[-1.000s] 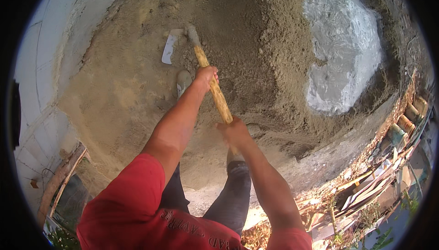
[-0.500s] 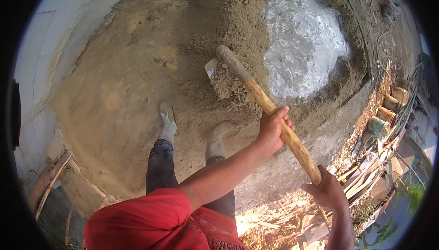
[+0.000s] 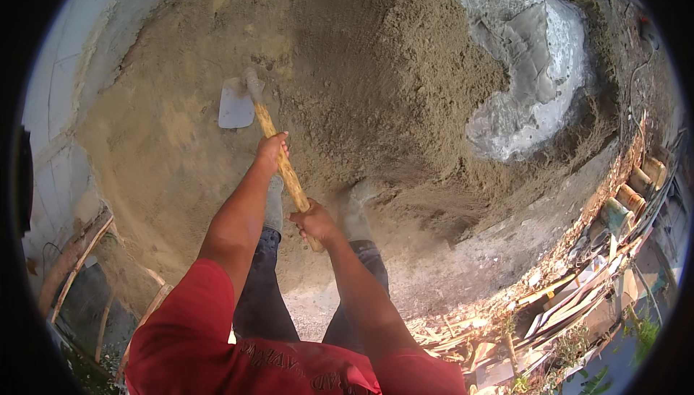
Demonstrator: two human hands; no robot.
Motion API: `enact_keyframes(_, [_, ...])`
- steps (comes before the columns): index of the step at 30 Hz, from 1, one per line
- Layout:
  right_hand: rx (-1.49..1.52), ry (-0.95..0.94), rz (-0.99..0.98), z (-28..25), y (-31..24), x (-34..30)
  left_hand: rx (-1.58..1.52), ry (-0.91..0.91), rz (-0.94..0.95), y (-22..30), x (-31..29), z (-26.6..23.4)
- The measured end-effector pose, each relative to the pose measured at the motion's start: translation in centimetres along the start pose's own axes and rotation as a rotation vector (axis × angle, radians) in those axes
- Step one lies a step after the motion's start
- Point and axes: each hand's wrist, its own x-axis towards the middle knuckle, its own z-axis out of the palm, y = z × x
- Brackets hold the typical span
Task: The person mixes dry material with water in a central pit using a hoe, repeatedly pulling material from the edges into the water and pushing the mixture back until it reaches a thick consistency.
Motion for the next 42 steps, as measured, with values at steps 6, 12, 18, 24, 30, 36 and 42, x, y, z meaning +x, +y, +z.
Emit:
enact_keyframes(6, [-0.413, 0.209, 0.095, -10.2, -2.4, -7.8, -0.276, -0.12, -0.128, -7.8, -2.9, 9.9])
enact_keyframes(12, [-0.844, 0.406, 0.236, -18.1, -9.7, -26.5, -0.678, -0.379, -0.296, -11.0, -19.3, 21.9])
enact_keyframes(18, [-0.954, 0.664, 0.433, -16.5, -12.8, -48.4, -0.824, -0.642, -0.378, -10.6, -41.8, 25.9])
enact_keyframes(24, [-0.802, 0.587, 0.406, -16.1, -9.1, -50.5, -0.87, -0.648, -0.351, -12.5, -45.1, 20.8])
enact_keyframes(30, [-0.46, 0.085, 0.183, -8.6, 4.8, -20.0, -0.628, -0.142, -0.061, -16.5, -18.0, 2.2])
enact_keyframes(36, [-0.264, -0.032, 0.098, 3.8, 12.0, -1.2, -0.107, 0.154, 0.018, -14.1, -1.1, -11.5])
enact_keyframes(42, [-0.641, 0.18, 0.109, -9.4, 10.7, -8.5, -0.251, 0.046, -0.076, -20.5, -5.8, 2.2])
